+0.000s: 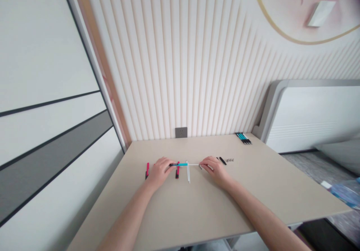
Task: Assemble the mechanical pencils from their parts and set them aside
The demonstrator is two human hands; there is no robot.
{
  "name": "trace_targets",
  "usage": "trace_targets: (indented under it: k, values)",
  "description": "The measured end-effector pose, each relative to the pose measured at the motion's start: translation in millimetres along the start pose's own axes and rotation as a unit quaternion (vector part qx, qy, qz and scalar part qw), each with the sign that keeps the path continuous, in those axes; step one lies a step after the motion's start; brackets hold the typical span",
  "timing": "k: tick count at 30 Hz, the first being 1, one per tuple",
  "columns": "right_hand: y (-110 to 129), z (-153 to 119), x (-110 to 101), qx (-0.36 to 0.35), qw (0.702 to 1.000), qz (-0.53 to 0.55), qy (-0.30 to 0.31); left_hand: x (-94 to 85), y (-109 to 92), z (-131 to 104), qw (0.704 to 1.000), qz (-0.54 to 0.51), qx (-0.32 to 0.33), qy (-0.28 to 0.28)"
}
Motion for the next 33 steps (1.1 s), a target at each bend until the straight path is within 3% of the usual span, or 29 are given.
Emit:
trace_targets:
  k: [33]
  values:
    - [12.0,2.1,6.2,0.025,0.999,0.022,-0.014,7.3,-12.5,3.1,0.999,-0.009,0.026,0.023]
Point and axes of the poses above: each hand's wrist, its own z-axis towards the middle knuckle, its own x-axis out of the palm, y = z × x, the point moved 6 cm from there along z, towards the middle knuckle, and after that the axes turned 15 degrees about y, right-handed, at the moved point
